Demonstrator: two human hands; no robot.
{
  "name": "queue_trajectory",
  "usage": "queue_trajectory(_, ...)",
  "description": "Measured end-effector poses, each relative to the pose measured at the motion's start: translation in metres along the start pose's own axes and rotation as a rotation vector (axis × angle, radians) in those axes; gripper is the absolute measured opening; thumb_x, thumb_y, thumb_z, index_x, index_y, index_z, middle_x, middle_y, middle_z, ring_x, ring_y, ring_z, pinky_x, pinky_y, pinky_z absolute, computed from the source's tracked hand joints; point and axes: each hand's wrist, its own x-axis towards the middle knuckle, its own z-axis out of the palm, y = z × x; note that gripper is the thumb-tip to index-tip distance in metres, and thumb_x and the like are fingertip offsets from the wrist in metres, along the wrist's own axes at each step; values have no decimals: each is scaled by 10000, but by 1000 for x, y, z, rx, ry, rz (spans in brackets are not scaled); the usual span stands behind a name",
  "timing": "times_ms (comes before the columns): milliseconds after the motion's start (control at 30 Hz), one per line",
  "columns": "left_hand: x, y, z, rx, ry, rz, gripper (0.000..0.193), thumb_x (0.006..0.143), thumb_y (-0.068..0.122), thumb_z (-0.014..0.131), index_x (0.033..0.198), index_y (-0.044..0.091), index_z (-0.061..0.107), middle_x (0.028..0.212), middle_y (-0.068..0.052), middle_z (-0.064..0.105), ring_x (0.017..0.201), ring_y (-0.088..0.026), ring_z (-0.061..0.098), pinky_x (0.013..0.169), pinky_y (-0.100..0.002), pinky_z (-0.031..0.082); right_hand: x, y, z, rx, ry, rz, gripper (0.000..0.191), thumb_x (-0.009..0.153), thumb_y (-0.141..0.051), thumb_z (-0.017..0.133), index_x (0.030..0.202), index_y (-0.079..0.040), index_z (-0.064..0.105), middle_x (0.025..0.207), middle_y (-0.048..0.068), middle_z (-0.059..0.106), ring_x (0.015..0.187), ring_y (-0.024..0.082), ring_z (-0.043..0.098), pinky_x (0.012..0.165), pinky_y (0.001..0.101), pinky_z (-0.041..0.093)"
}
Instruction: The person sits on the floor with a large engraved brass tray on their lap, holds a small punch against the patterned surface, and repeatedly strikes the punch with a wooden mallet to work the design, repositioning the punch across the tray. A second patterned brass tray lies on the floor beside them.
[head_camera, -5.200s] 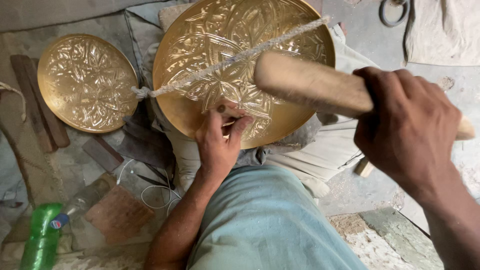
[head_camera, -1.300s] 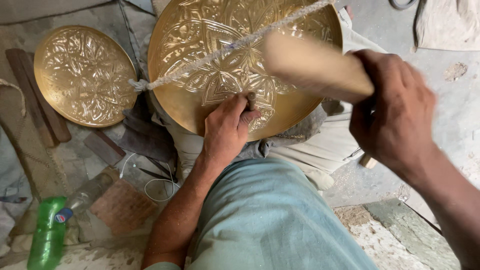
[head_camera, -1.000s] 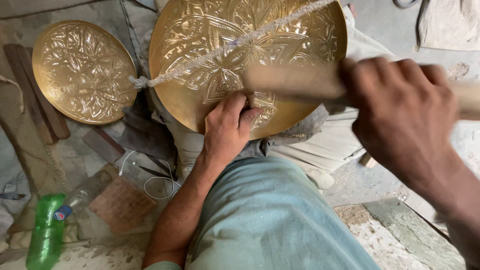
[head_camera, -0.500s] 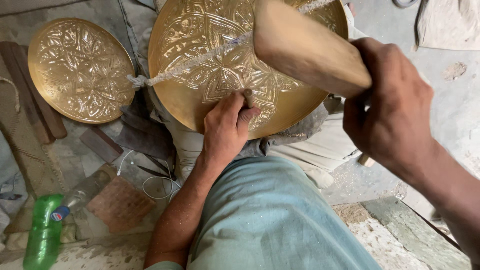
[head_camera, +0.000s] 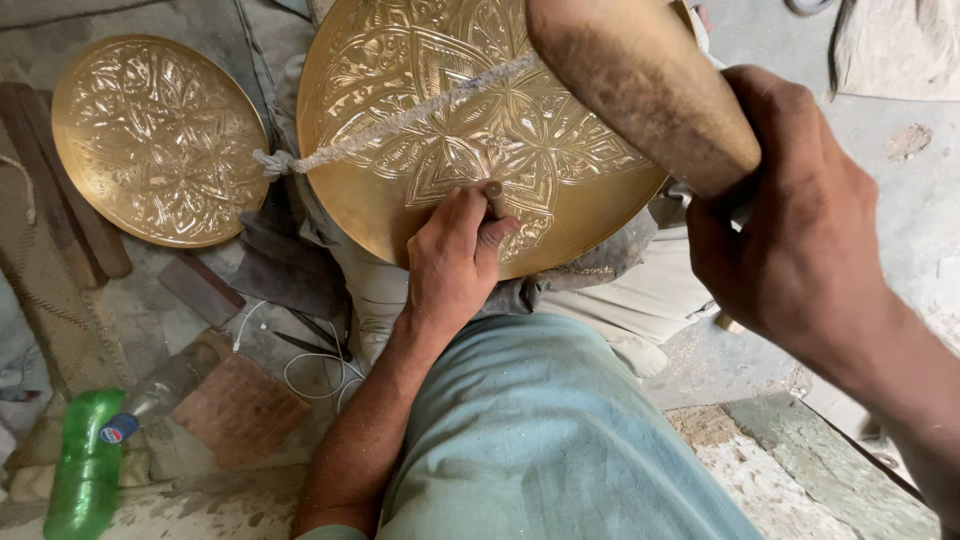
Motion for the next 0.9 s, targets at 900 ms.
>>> queue_trajectory(900,-5,3,2,59,44,-12,293,1057,282,667,1182,30,583,954,-128,633,867,-369,655,768,-468,521,11,-3,5,-442,59,-213,183,974,-73,731,1156,-92,746,944,96,764,720,227,656,694,377,487)
